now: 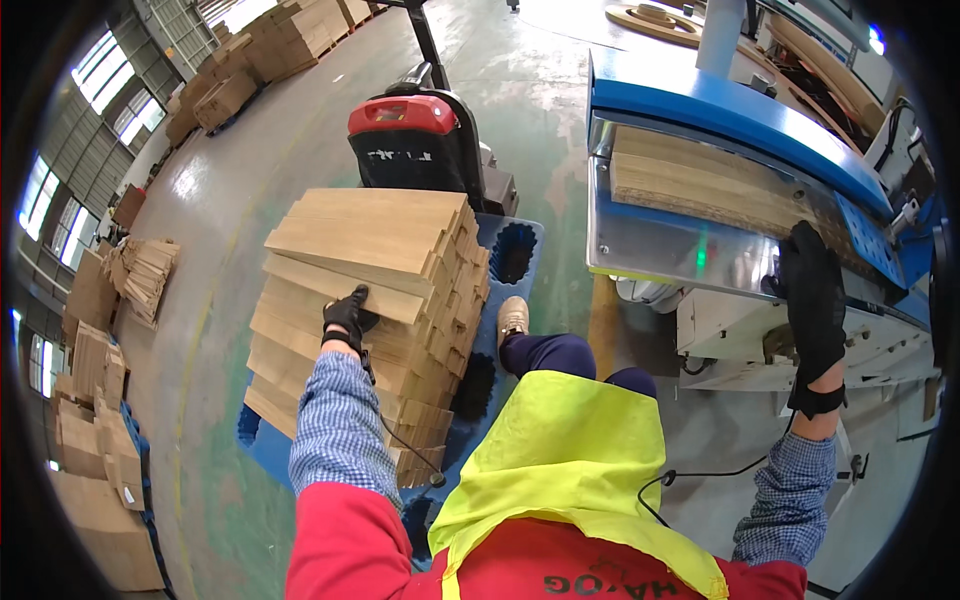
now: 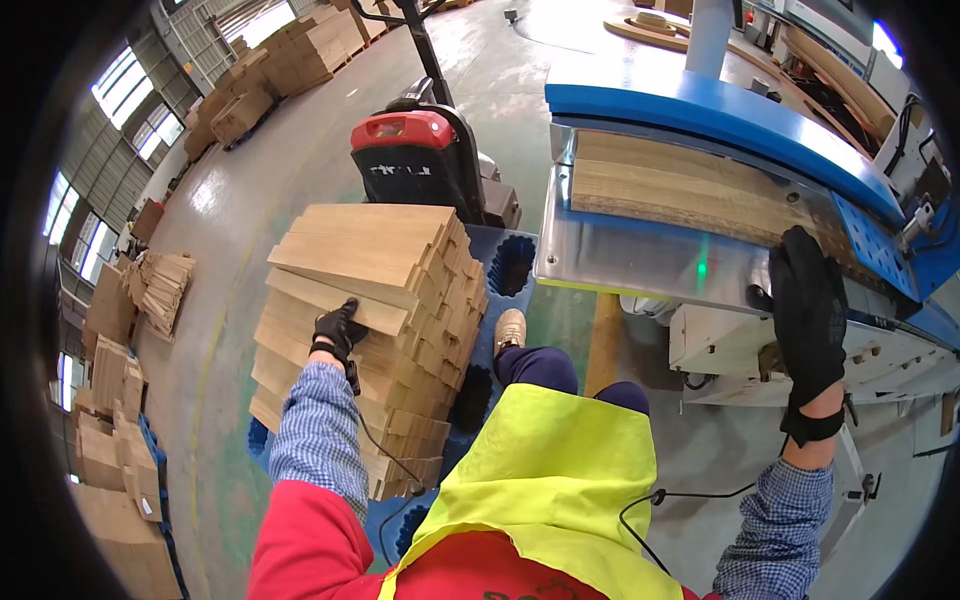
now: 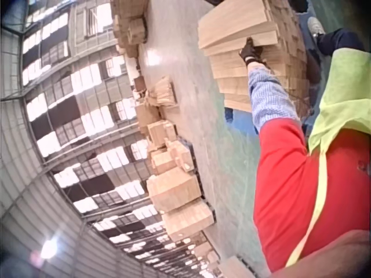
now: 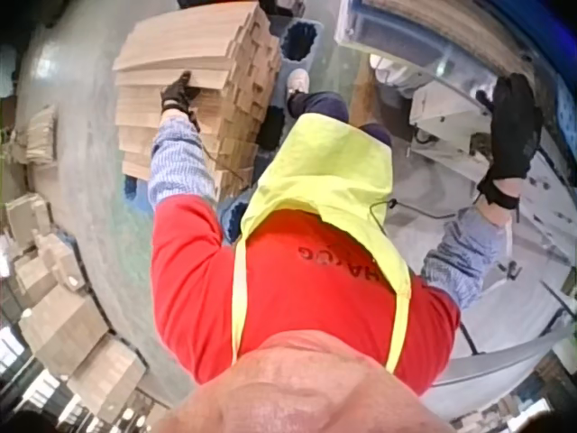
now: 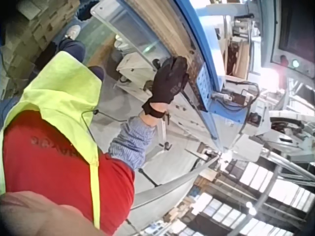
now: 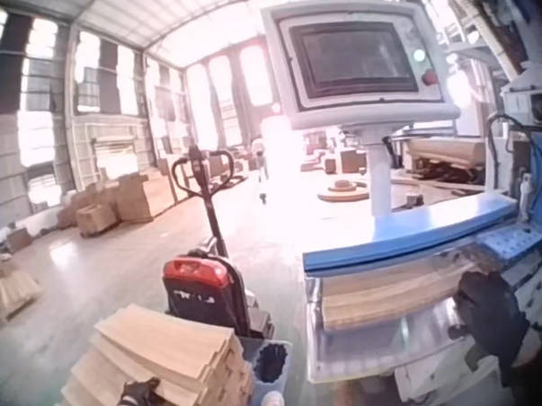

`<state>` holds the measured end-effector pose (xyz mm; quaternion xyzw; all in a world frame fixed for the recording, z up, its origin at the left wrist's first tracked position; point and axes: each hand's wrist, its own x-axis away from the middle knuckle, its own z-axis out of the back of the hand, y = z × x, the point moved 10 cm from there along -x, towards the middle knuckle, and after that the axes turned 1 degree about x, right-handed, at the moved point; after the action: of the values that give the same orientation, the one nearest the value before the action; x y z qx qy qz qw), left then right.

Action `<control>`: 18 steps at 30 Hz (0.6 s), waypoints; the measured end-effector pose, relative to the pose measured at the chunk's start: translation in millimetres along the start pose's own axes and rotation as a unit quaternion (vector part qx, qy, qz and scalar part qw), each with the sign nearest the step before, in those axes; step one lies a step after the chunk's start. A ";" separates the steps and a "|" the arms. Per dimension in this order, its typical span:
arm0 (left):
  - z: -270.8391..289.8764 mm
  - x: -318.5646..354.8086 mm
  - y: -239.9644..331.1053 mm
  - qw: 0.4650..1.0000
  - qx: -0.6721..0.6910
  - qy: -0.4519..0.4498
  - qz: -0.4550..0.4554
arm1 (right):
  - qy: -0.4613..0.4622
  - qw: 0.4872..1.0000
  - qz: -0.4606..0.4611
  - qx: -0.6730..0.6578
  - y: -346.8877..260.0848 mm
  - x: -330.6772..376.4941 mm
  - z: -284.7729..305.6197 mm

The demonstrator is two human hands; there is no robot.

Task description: Feeding long wooden boards from a pallet into an industrial edge-banding machine.

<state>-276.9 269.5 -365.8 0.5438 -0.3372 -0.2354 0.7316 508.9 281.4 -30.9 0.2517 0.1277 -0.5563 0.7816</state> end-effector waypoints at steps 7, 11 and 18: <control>24.1 47.2 9.6 0.956 -0.026 -0.120 -0.266 | 0.066 0.995 0.055 0.053 4.1 14.5 -1.1; 24.6 77.7 11.8 0.952 0.278 -0.054 -0.118 | 0.080 0.995 0.039 0.040 0.7 16.2 11.0; -18.8 188.2 163.0 0.941 0.114 0.003 -0.319 | 0.083 0.991 -0.063 -0.082 22.1 15.5 22.4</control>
<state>-141.9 196.2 -169.1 0.7038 -0.1680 -0.4146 0.5519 533.2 262.6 -14.0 0.2230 0.2529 -0.5692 0.7498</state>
